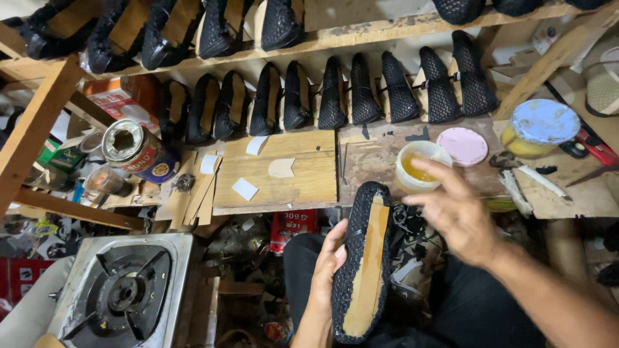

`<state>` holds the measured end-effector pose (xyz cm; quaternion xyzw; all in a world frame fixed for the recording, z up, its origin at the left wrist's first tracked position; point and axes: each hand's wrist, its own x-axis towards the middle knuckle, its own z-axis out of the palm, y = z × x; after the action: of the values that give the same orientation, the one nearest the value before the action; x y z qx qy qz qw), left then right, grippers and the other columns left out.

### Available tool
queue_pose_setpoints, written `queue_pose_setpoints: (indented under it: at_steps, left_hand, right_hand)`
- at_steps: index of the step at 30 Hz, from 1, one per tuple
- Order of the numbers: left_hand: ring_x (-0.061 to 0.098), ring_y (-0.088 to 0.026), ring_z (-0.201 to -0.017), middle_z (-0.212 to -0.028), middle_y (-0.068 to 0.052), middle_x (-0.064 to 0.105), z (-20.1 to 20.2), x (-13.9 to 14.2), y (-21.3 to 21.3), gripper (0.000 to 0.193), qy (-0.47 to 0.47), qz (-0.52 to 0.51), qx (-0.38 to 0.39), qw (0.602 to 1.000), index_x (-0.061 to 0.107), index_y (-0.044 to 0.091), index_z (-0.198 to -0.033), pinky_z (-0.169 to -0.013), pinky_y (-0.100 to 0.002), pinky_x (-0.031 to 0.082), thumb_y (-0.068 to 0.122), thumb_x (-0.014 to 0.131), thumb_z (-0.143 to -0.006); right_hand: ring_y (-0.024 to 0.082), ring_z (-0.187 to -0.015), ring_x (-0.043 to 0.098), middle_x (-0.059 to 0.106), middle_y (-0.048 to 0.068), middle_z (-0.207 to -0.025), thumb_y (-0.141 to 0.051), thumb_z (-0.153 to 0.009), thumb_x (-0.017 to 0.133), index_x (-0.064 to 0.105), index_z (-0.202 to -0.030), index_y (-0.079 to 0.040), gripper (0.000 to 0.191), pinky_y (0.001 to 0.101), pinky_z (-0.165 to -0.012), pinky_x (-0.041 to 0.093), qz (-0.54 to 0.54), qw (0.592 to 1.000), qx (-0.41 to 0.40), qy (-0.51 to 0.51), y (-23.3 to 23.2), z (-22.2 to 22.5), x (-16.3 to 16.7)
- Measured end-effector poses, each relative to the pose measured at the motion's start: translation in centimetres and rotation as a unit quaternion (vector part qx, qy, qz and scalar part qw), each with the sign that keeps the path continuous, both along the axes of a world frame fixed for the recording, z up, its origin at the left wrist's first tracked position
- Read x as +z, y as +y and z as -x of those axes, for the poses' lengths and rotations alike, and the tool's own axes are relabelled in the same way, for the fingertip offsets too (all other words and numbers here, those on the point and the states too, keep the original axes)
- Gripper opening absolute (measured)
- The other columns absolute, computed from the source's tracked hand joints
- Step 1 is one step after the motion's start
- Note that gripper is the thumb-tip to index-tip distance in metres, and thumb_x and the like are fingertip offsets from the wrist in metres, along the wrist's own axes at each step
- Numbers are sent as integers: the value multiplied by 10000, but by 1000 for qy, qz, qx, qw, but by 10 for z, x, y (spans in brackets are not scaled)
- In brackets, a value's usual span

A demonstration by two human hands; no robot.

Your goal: The person repeatedly applies a yellow liquid to the insoles of black woven shoes using their fingers. They pick up shoes from a shelf, apply the liquid, and return them to the shelf.

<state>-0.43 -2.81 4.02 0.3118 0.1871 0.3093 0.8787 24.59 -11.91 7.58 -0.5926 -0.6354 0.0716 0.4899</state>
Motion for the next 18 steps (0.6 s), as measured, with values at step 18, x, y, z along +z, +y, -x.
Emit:
queue_pose_setpoints:
  at_steps: [18]
  left_hand:
    - [540, -262, -1347, -1491, -196, 519, -6, 5, -10, 684, 25, -94, -18, 995, 428, -10, -1497, -1137, -388, 427, 255, 597, -890]
  right_hand:
    - [362, -1516, 267, 331, 88, -1603, -288, -904, 668, 746, -1223, -202, 340, 603, -1239, 267, -114, 957, -47, -263, -12, 57, 1]
